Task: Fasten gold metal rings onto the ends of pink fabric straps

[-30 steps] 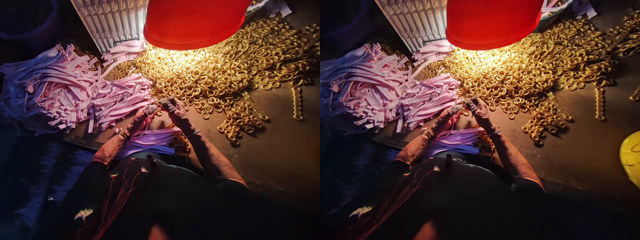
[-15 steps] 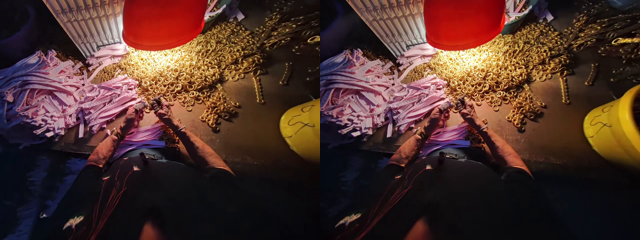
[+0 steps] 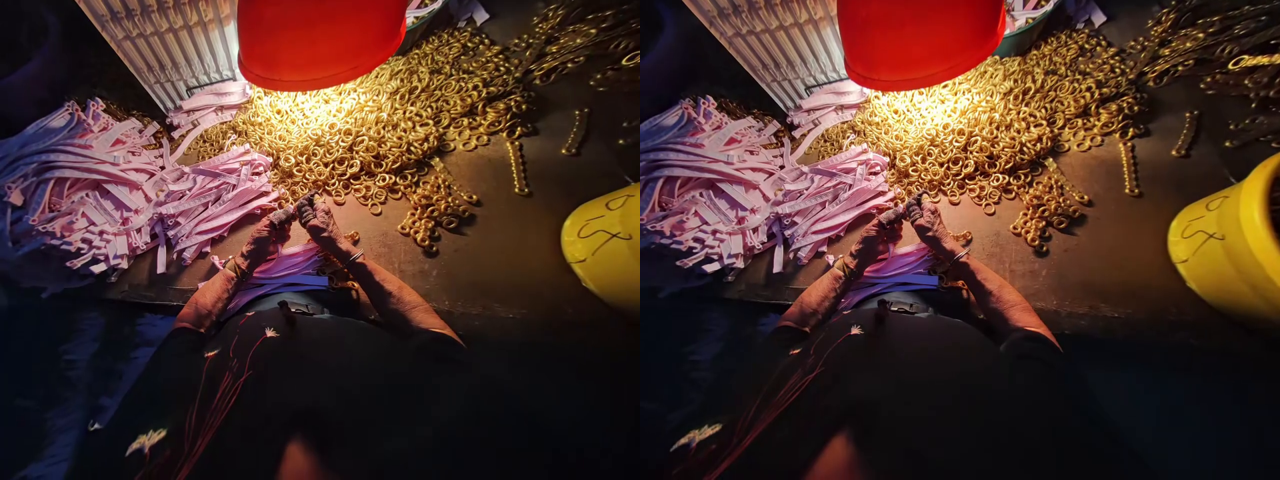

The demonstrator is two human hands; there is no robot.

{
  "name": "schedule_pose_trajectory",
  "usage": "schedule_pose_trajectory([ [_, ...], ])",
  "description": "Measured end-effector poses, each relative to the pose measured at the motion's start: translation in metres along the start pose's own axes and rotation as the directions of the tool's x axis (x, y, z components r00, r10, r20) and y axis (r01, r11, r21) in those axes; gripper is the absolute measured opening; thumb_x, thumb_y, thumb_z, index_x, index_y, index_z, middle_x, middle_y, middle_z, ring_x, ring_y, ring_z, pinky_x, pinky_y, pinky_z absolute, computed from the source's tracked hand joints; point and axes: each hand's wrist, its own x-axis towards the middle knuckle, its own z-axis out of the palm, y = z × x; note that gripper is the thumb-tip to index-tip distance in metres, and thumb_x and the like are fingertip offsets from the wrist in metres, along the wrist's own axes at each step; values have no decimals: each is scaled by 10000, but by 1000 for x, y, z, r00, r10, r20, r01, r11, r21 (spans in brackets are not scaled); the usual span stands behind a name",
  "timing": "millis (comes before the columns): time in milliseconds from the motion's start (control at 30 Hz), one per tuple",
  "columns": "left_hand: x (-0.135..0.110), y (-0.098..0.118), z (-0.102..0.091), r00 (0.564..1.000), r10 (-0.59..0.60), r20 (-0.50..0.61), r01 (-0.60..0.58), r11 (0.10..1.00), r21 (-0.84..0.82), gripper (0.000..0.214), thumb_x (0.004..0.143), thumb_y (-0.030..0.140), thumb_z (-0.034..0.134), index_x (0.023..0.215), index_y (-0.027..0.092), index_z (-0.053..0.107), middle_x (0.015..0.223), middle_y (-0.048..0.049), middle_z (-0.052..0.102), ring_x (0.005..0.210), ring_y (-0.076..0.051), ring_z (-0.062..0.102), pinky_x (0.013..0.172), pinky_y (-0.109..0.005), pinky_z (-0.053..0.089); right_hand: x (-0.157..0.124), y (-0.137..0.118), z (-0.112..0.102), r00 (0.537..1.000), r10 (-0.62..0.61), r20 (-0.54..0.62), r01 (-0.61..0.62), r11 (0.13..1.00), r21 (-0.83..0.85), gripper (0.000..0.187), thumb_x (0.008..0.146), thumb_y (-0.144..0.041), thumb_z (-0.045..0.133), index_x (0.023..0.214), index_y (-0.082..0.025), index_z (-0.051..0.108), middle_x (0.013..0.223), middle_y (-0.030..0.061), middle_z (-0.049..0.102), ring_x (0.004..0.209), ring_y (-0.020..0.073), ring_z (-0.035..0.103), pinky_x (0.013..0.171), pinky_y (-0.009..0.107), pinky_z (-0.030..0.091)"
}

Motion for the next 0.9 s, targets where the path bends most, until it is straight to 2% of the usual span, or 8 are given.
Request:
schedule_pose_trajectory([
  [133,0,-6,-1,992,124,-12,-123,990,71,369,769,315,887,769,166,550,515,87,395,429,-20,275,417,-182,206,2,1,1,998,21,-51,-19,998,55,464,935,-685,539,852,-243,425,726,-10,427,681,137,340,592,296,318],
  [233,4,-13,-7,979,201,-28,-193,966,174,371,746,363,901,770,175,582,517,83,392,426,-24,266,420,-190,196,5,6,-2,998,33,-46,-33,999,9,428,944,-651,541,875,-239,448,729,-12,428,667,133,320,607,301,317],
  [433,19,-19,-22,962,265,-61,-236,925,298,351,734,389,914,794,175,643,521,59,470,407,-24,302,418,-212,193,19,1,-3,1000,-5,31,8,997,-79,360,954,-598,573,1023,-245,563,761,28,502,660,172,285,591,348,286],
  [567,17,-1,-15,969,229,-94,-173,899,403,321,750,322,888,700,150,622,507,24,548,381,-35,354,398,-213,198,18,-7,-8,1000,-24,15,26,987,-156,381,1002,-589,520,1069,-225,609,775,41,529,730,194,401,689,357,396],
  [667,5,18,-3,981,175,-80,-125,897,424,291,788,223,835,658,151,585,474,35,499,391,-40,368,404,-189,206,4,-12,-18,990,-82,111,104,973,-208,424,1018,-598,507,1105,-200,622,817,56,574,848,215,508,757,347,441],
  [767,-11,30,2,986,160,-43,-126,894,430,275,819,158,780,639,147,573,446,71,397,378,-11,255,408,-168,131,-22,-16,-25,966,-85,243,154,947,-281,428,1011,-595,535,1076,-178,603,770,44,567,754,185,499,692,317,397],
  [833,-20,32,1,992,129,0,-115,884,453,269,802,140,788,619,137,590,442,74,379,381,-3,242,416,-165,116,-43,-17,-26,960,-44,277,147,920,-364,406,1013,-577,539,1038,-175,587,729,39,553,674,171,472,654,315,354],
  [900,-29,27,-2,996,71,45,-84,877,474,264,759,121,817,595,127,610,444,62,402,391,-9,285,422,-168,140,-64,-16,-24,966,-25,257,141,886,-443,411,1003,-585,547,1013,-175,578,726,57,566,656,185,491,642,319,334],
])
